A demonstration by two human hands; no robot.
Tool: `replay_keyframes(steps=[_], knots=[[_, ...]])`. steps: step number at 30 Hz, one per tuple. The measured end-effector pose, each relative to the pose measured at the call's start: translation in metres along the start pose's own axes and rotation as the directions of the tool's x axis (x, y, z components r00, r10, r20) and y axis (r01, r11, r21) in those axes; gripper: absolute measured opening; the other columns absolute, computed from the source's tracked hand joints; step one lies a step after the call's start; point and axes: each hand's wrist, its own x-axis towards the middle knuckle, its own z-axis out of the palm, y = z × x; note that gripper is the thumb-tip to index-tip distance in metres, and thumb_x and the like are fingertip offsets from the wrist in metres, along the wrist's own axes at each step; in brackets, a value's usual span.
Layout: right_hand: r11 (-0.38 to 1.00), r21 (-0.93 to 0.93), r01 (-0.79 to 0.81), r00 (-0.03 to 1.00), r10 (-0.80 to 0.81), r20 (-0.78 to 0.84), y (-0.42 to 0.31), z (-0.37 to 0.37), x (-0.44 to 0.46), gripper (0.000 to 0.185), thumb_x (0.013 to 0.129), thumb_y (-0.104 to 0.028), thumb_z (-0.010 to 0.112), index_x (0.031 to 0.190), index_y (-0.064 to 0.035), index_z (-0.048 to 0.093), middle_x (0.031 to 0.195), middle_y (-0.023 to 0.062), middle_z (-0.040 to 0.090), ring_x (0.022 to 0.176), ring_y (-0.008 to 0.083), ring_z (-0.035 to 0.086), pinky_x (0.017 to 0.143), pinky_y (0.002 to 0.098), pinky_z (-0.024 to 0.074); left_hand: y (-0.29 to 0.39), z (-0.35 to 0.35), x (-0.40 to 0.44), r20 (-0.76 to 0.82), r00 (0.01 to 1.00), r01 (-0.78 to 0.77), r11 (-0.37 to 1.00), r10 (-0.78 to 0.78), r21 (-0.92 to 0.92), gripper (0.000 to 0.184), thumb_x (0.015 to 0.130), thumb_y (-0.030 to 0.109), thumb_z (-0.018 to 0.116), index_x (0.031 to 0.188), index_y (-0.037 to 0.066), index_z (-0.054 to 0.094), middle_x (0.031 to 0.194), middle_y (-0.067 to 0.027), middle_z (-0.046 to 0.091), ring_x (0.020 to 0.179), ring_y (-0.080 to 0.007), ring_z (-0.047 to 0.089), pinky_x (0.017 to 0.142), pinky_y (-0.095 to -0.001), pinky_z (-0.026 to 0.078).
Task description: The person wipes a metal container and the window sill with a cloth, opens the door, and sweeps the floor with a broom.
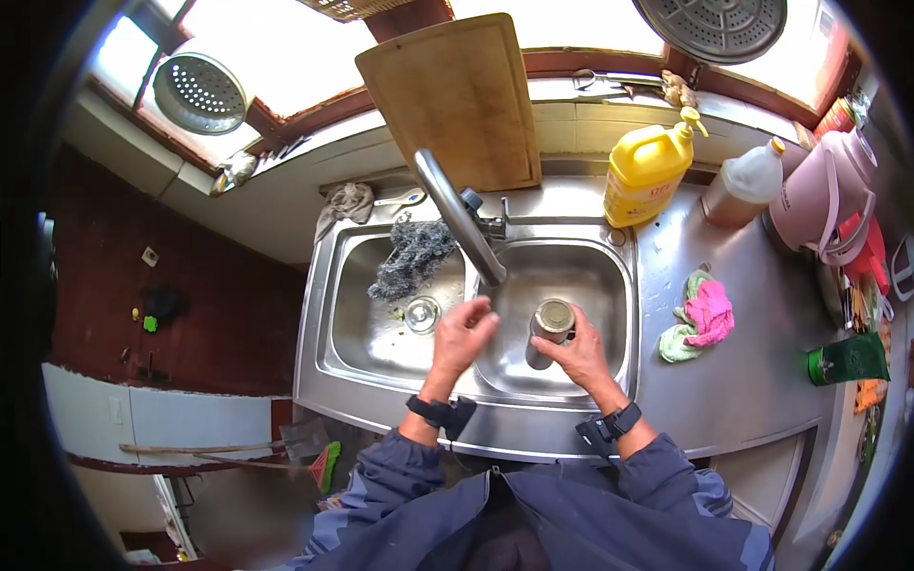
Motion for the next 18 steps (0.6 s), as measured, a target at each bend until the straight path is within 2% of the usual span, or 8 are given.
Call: replay_keyframes(steps=[4, 8, 9, 10, 12, 13, 16, 18], knots=[[0.996, -0.043, 0.078, 0.996, -0.079, -0.03, -0.013, -0.003, 0.001, 0.066, 0.073, -0.029, 0.089, 0.126, -0.0039, 0.059, 0.11, 0.0111, 0.072, 0.103, 0.0211, 0.069, 0.092, 0.0352, 0.0528, 0.027, -0.029, 0.041, -0.194, 0.981, -0.043, 0.977, 0.002, -0.21, 0.025, 0.092, 0.02, 0.071, 0.108, 0.0, 0.073, 0.09, -0.011, 0.072, 0.077, -0.0148, 0.068, 0.072, -0.0284, 0.054], [0.979, -0.155, 0.132, 0.991, -0.136, -0.017, -0.026, -0.002, 0.003, 0.069, 0.073, -0.033, 0.088, 0.128, -0.006, 0.057, 0.112, 0.0147, 0.071, 0.104, 0.0296, 0.07, 0.088, 0.0385, 0.0549, 0.059, -0.026, 0.03, -0.05, 0.999, -0.035, 0.918, 0.016, -0.395, 0.027, 0.1, 0.019, 0.063, 0.116, -0.001, 0.07, 0.096, -0.0074, 0.072, 0.085, -0.0131, 0.066, 0.076, -0.027, 0.052], [0.967, -0.19, 0.171, 0.983, -0.18, -0.03, -0.029, 0.0, 0.004, 0.068, 0.073, -0.034, 0.087, 0.128, -0.0063, 0.058, 0.112, 0.015, 0.071, 0.103, 0.0308, 0.07, 0.087, 0.0387, 0.0551, 0.067, -0.028, 0.018, 0.069, 0.996, -0.037, 0.959, 0.058, -0.28, 0.033, 0.099, 0.022, 0.065, 0.123, 0.001, 0.067, 0.108, -0.0087, 0.071, 0.098, -0.0154, 0.066, 0.084, -0.0292, 0.052], [0.952, -0.224, 0.208, 0.975, -0.221, -0.037, -0.032, 0.003, 0.005, 0.068, 0.073, -0.034, 0.087, 0.128, -0.0065, 0.058, 0.111, 0.0153, 0.071, 0.102, 0.032, 0.07, 0.086, 0.0389, 0.0553, 0.059, -0.017, 0.006, 0.121, 0.981, -0.097, 0.927, 0.15, -0.362, 0.049, 0.093, 0.028, 0.072, 0.133, 0.003, 0.061, 0.121, -0.011, 0.067, 0.113, -0.0205, 0.063, 0.091, -0.0332, 0.051], [0.97, -0.146, 0.194, 0.98, -0.197, -0.003, -0.037, 0.003, 0.015, 0.068, 0.073, -0.035, 0.087, 0.127, -0.006, 0.058, 0.109, 0.0147, 0.072, 0.099, 0.0321, 0.071, 0.086, 0.0389, 0.0556, 0.062, -0.007, -0.018, 0.193, 0.965, -0.124, 0.96, 0.175, -0.251, 0.071, 0.085, 0.033, 0.08, 0.144, 0.005, 0.05, 0.134, -0.013, 0.061, 0.122, -0.0253, 0.06, 0.097, -0.0371, 0.05], [0.978, -0.108, 0.179, 0.984, -0.178, 0.025, -0.038, 0.002, 0.017, 0.068, 0.073, -0.036, 0.087, 0.127, -0.0058, 0.058, 0.108, 0.0144, 0.072, 0.098, 0.0321, 0.071, 0.085, 0.0389, 0.0557, 0.046, -0.004, -0.023, 0.256, 0.963, -0.021, 0.97, 0.085, -0.242, 0.084, 0.079, 0.033, 0.085, 0.148, 0.005, 0.045, 0.14, -0.0155, 0.057, 0.126, -0.028, 0.058, 0.1, -0.0403, 0.049], [0.986, -0.058, 0.158, 0.985, -0.152, 0.087, -0.041, 0.0, 0.029, 0.069, 0.074, -0.035, 0.088, 0.128, -0.0034, 0.058, 0.11, 0.0129, 0.072, 0.099, 0.0255, 0.071, 0.085, 0.0363, 0.0562, 0.009, 0.007, -0.03, 0.287, 0.955, 0.13, 0.975, -0.073, -0.182, 0.09, 0.074, 0.029, 0.086, 0.149, 0.005, 0.043, 0.142, -0.0196, 0.055, 0.131, -0.0303, 0.055, 0.104, -0.0413, 0.048], [0.992, -0.034, 0.12, 0.983, -0.114, 0.147, -0.042, 0.002, 0.03, 0.07, 0.075, -0.03, 0.089, 0.13, -0.0009, 0.056, 0.112, 0.0105, 0.071, 0.098, 0.0179, 0.07, 0.085, 0.0332, 0.0568, 0.0, 0.026, -0.026, 0.236, 0.971, 0.061, 0.992, -0.034, -0.112, 0.084, 0.073, 0.028, 0.086, 0.144, 0.005, 0.048, 0.134, -0.02, 0.06, 0.125, -0.0317, 0.059, 0.101, -0.0401, 0.05]])
